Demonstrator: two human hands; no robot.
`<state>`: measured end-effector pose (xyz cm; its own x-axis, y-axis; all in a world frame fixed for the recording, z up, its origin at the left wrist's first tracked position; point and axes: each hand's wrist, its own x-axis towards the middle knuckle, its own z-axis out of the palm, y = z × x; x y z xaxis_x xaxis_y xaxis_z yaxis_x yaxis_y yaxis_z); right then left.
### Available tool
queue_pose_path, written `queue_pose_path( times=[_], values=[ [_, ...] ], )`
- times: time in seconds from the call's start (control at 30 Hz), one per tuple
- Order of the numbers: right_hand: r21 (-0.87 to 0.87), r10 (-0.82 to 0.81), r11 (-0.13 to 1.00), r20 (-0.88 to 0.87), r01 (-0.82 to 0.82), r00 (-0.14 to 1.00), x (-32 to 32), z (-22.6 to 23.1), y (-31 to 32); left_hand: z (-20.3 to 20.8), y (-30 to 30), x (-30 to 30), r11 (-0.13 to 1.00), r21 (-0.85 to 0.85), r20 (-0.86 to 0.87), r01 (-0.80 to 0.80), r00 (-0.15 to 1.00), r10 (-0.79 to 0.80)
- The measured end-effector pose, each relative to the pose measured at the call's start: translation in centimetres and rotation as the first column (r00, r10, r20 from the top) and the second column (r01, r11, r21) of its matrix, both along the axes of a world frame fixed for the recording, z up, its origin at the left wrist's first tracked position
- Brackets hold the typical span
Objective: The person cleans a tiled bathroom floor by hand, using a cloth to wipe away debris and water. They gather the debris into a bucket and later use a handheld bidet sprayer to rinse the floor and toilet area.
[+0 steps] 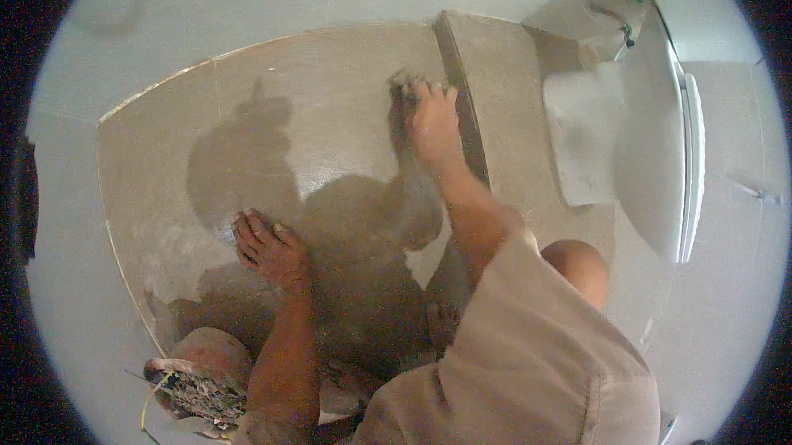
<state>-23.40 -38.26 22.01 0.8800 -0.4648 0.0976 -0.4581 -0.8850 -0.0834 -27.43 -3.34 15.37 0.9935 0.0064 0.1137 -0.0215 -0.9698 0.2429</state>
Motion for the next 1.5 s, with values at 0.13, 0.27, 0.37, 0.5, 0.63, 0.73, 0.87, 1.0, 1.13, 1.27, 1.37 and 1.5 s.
queue_pose_path(
  times=[0.13,0.27,0.37,0.5,0.63,0.73,0.87,1.0,1.13,1.27,1.37,1.5],
  values=[
    [0.279,-0.382,0.908,0.247,0.313,0.89,-9.2,0.1,7.6,-1.0,1.0,0.2,1.0,-0.003,0.087,-0.002,0.996,0.002],
    [0.29,-0.838,0.531,0.042,0.796,0.544,-13.6,-4.6,5.1,-0.2,-0.5,-0.3,1.0,0.004,0.057,0.015,0.998,-0.015],
    [0.271,-0.587,0.779,0.002,0.565,0.809,-8.1,-1.6,5.9,-0.4,0.3,-0.1,0.998,0.055,0.042,-0.007,0.999,0.005],
    [0.177,-0.691,0.72,0.27,0.67,0.671,-5.7,-6.4,1.0,-0.3,-0.6,-0.3,0.999,0.042,0.045,0.012,0.999,-0.014],
    [0.007,-0.658,0.746,0.156,0.665,0.737,-0.4,-5.7,3.0,-0.4,-0.3,0.0,0.998,0.055,0.05,0.007,0.999,-0.009],
    [0.09,-0.445,0.895,0.124,0.436,0.887,-1.1,-5.0,0.7,-0.8,-0.1,0.0,0.998,0.06,0.084,0.022,0.996,-0.027],
    [-0.061,-0.515,0.836,0.258,0.545,0.818,-2.5,-6.1,0.9,-1.2,0.1,-0.2,0.995,0.099,0.063,0.012,0.998,-0.018],
    [-0.002,-0.524,0.848,0.145,0.53,0.839,2.3,-5.4,1.7,-1.9,0.2,0.0,0.994,0.108,0.072,0.014,0.997,-0.021],
    [0.125,-0.112,0.989,0.314,0.076,0.943,2.7,-7.3,-2.5,-1.6,-0.5,-0.5,0.996,0.061,0.029,0.058,0.998,-0.06],
    [0.086,-0.396,0.914,0.409,0.397,0.822,1.1,-7.2,0.1,-1.4,0.3,0.1,0.994,0.108,0.021,0.004,1.0,-0.006],
    [0.079,-0.575,0.817,0.19,0.571,0.796,3.1,-6.0,2.5,-1.6,0.5,-0.1,0.994,0.107,0.031,0.009,0.999,-0.013],
    [0.076,-0.088,0.995,0.264,0.07,0.96,6.4,-6.3,0.1,-1.3,-0.7,-0.4,0.997,0.071,0.031,0.043,0.998,-0.046]
  ],
)
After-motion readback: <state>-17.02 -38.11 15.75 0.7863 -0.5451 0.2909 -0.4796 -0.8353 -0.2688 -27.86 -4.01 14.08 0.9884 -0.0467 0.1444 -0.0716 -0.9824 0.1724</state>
